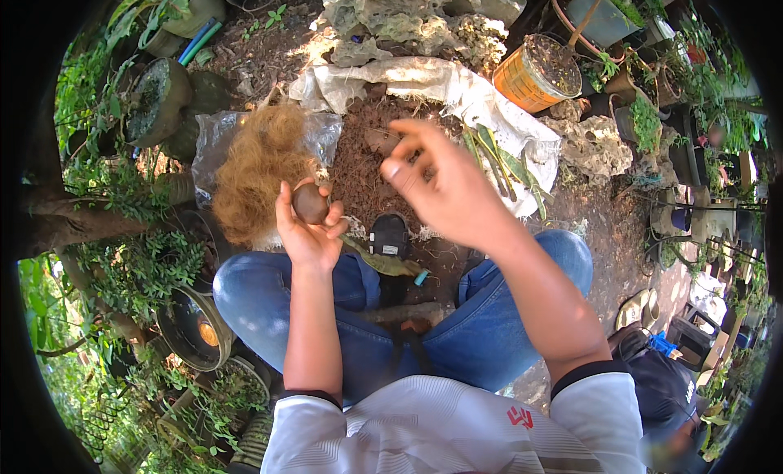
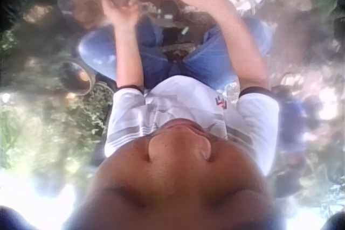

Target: The person sits on the ground and shapes a small ball of clay with both hands, repeatedly rolling and smoothing it. The person occasionally picks up more clay from a pile on a white sack and adds it to the ball.

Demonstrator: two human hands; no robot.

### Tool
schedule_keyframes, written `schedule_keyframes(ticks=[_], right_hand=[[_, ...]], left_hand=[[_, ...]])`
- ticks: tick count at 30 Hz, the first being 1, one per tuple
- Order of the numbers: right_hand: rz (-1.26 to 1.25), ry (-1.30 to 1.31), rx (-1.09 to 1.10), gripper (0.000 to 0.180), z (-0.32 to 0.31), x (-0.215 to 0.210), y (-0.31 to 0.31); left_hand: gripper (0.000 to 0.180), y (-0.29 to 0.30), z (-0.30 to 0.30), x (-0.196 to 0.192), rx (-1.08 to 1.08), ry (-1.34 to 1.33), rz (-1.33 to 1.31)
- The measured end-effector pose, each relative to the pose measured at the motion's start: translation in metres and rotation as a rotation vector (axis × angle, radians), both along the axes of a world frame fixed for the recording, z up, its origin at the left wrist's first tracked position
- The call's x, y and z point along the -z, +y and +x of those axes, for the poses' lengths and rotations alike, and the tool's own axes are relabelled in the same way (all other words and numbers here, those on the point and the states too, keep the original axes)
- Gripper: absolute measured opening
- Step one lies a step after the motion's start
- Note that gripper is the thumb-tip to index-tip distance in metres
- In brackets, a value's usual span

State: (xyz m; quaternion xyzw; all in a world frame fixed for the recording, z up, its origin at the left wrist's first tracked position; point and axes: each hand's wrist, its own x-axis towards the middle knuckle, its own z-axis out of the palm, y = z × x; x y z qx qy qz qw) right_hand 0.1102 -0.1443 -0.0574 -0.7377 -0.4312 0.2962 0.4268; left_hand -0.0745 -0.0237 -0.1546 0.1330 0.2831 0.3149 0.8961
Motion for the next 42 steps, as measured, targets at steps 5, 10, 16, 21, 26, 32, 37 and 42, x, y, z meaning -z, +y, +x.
schedule_keyframes(ticks=[5, 10, 16, 21, 26, 32, 37, 42], right_hand=[[-0.107, -0.036, 0.055, 0.043, 0.037, -0.004, 0.016], [-0.367, -0.162, -0.064, 0.037, 0.076, 0.055, 0.048], [-0.615, -0.165, 0.227, 0.028, 0.089, 0.203, 0.027], [-0.541, -0.098, 0.480, 0.028, 0.056, 0.307, -0.018], [-0.515, -0.134, 0.513, 0.036, 0.047, 0.319, -0.011], [-0.653, -0.256, 0.524, 0.035, 0.039, 0.297, -0.003], [-0.600, -0.334, 0.379, 0.036, 0.044, 0.298, -0.007], [-0.526, -0.331, 0.381, 0.037, 0.041, 0.303, -0.005]], left_hand=[[0.043, 0.003, -0.001, -0.001, 0.079, 0.044, 0.140], [0.040, -0.011, 0.009, -0.005, 0.213, 0.324, 0.268], [0.033, -0.010, 0.011, -0.004, 0.163, 0.367, 0.339], [0.034, -0.004, 0.006, 0.003, 0.202, 0.326, 0.393], [0.040, 0.001, 0.009, 0.004, 0.158, 0.237, 0.290], [0.038, -0.006, 0.011, 0.005, 0.197, 0.283, 0.336], [0.036, -0.006, 0.012, 0.009, 0.129, 0.210, 0.303], [0.035, -0.007, 0.012, 0.013, 0.123, 0.258, 0.344]])
